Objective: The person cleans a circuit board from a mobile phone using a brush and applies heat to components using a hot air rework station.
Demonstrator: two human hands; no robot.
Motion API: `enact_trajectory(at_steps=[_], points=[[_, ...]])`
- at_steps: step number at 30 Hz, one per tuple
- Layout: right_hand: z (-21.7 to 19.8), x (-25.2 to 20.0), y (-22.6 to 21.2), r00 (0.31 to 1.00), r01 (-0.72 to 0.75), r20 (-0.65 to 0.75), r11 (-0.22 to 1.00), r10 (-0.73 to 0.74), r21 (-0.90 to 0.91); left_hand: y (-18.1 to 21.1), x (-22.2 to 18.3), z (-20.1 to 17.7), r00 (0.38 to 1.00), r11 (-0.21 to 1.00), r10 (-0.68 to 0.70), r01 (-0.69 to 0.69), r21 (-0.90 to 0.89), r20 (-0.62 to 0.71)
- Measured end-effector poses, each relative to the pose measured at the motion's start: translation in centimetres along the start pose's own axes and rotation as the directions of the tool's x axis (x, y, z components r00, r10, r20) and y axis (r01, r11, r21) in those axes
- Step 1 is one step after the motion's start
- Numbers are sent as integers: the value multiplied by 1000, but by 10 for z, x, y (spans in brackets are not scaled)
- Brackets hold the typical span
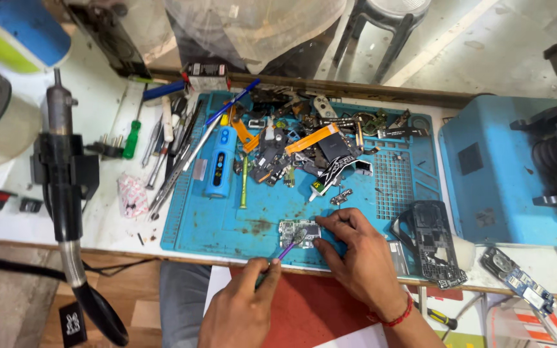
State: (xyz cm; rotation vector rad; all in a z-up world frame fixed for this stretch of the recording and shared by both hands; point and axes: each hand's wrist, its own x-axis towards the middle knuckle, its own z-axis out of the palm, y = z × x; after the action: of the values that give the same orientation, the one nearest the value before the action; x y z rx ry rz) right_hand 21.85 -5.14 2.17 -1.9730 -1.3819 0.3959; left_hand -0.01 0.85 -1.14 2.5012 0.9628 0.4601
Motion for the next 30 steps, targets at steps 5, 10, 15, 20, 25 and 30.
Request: enact_trajectory(at_steps=[5, 10, 15, 20, 25, 30], points=[[2, 1, 0, 1000, -6, -6, 1000, 6, -18, -12, 1, -7, 998, 998, -62, 61, -10, -22], [1, 0, 2, 1000, 2, 21, 999, -1, -37, -17, -4, -8, 990, 991, -137, 137, 6, -17], [-1, 1, 0, 998, 56, 17, 996, -55, -68, -16, -5, -10, 1000, 1000, -18, 18, -21, 8], [0, 1, -2, 998, 59, 19, 996, -58, -60, -13, 2, -10, 1000, 1000, 11, -12, 21, 16], [1, 1, -1, 999, 28, 34, 998, -26, -53, -15, 8, -15, 997, 998, -21, 17, 54, 71], [1, 1, 0, 998, 62, 17, 997, -61, -43, -11, 7, -14, 999, 999, -31, 30, 44, 25]])
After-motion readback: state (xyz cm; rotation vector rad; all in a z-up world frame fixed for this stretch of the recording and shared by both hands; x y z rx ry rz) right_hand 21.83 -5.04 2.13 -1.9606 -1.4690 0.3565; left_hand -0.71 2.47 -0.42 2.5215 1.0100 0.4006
